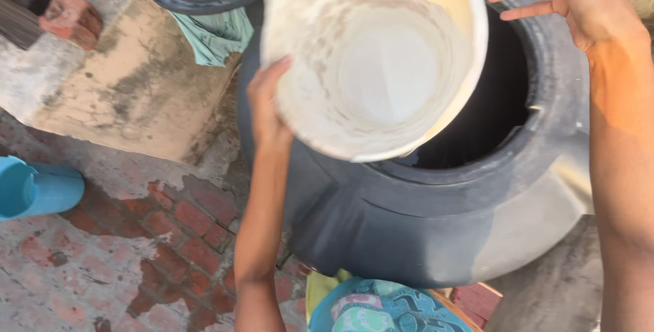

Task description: The person repeatedly carries a white bucket from a large outdoor water tank to a top-loading washing machine inside a room. They scoop water from the tank, walk back inside, and pour the water into the washing machine. This cycle is repeated multiple times throughout the video.

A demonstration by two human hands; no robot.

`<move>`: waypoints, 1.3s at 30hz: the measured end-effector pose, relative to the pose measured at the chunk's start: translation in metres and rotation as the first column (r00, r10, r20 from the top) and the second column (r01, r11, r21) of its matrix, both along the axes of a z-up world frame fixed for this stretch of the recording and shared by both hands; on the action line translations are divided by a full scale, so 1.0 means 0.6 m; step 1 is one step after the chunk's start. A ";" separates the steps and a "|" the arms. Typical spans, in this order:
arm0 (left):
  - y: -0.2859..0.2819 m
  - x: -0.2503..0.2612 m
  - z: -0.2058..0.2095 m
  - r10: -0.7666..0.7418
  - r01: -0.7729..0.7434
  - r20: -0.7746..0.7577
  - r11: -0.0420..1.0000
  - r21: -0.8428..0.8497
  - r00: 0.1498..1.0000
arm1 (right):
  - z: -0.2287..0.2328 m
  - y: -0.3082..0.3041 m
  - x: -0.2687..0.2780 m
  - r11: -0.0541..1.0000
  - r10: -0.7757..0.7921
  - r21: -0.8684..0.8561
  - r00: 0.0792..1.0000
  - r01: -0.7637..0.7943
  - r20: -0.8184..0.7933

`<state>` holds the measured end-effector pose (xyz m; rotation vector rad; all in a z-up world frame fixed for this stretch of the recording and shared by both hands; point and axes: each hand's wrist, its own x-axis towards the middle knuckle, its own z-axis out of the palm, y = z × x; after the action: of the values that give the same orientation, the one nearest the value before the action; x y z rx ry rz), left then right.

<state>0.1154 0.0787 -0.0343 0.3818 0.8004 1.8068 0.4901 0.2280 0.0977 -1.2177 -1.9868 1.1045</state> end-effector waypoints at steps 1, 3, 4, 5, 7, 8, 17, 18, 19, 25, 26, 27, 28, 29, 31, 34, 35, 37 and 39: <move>0.029 0.049 -0.018 -0.029 0.025 -0.074 0.998 -0.061 0.997 | -0.017 0.012 0.027 0.999 -0.044 0.009 0.998 0.044 0.039; 0.105 0.144 -0.051 -0.097 0.033 -0.278 0.973 -0.226 0.956 | -0.057 0.038 0.072 0.995 -0.086 -0.033 0.992 0.089 0.090; 0.129 0.186 -0.072 -0.162 0.015 -0.474 0.954 -0.299 0.866 | -0.084 0.052 0.087 0.992 -0.082 -0.087 0.991 0.091 0.102; 0.163 0.224 -0.093 -0.246 -0.031 -0.636 0.920 -0.391 0.731 | -0.119 0.066 0.093 0.987 -0.102 -0.106 0.978 0.122 0.180; 0.235 0.290 -0.141 -0.327 -0.156 -0.847 0.893 -0.422 0.420 | -0.198 0.096 0.093 0.966 -0.152 -0.154 0.936 0.209 0.318; 0.266 0.317 -0.171 -0.309 -0.206 -0.914 0.907 -0.367 0.264 | -0.240 0.113 0.091 0.947 -0.181 -0.183 0.908 0.265 0.377; 0.421 0.371 -0.474 -0.147 -0.111 -0.840 0.988 -0.104 -0.522 | -0.638 0.289 0.067 0.596 -0.405 -0.672 0.887 0.439 0.220; 0.434 0.367 -0.496 -0.226 -0.140 -0.782 0.974 -0.177 -0.581 | -0.679 0.304 0.060 0.528 -0.473 -0.719 0.860 0.452 0.193; 0.444 0.357 -0.517 -0.302 -0.172 -0.711 0.953 -0.251 -0.635 | -0.718 0.315 0.054 0.478 -0.518 -0.742 0.833 0.470 0.195; 0.498 0.329 -0.626 -0.450 -0.212 -0.669 0.887 -0.410 -0.592 | -0.895 0.343 0.000 0.136 -0.714 -0.867 0.654 0.480 0.250; 0.500 0.330 -0.643 -0.445 -0.203 -0.691 0.891 -0.406 -0.570 | -0.917 0.340 -0.006 0.078 -0.746 -0.863 0.604 0.498 0.281; 0.498 0.331 -0.659 -0.430 -0.182 -0.708 0.898 -0.401 -0.560 | -0.940 0.330 -0.012 0.021 -0.772 -0.857 0.553 0.514 0.313; 0.493 0.333 -0.672 -0.415 -0.161 -0.725 0.904 -0.396 -0.549 | -0.960 0.319 -0.015 -0.037 -0.794 -0.848 0.500 0.528 0.346; 0.494 0.332 -0.682 -0.395 -0.141 -0.742 0.913 -0.384 -0.542 | -0.975 0.313 -0.019 -0.053 -0.791 -0.855 0.501 0.515 0.351; 0.489 0.336 -0.697 -0.411 -0.090 -0.744 0.897 -0.432 -0.527 | -1.004 0.293 -0.019 -0.082 -0.786 -0.867 0.503 0.491 0.359; 0.483 0.346 -0.711 -0.449 -0.053 -0.756 0.873 -0.485 -0.477 | -1.037 0.270 -0.005 -0.162 -0.783 -0.879 0.483 0.449 0.391; 0.485 0.347 -0.712 -0.462 -0.047 -0.761 0.866 -0.498 -0.456 | -1.044 0.268 -0.001 -0.187 -0.791 -0.872 0.458 0.452 0.407; 0.491 0.347 -0.712 -0.519 -0.052 -0.746 0.833 -0.551 -0.417 | -1.054 0.263 0.005 -0.233 -0.804 -0.860 0.408 0.453 0.433; 0.501 0.339 -0.711 -0.586 -0.053 -0.730 0.791 -0.610 -0.352 | -1.057 0.258 0.009 -0.275 -0.809 -0.859 0.379 0.431 0.449</move>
<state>0.3188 0.3794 -0.4608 1.7864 1.9445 0.2038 0.4955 0.3830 -0.5366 -2.0860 0.2772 1.6572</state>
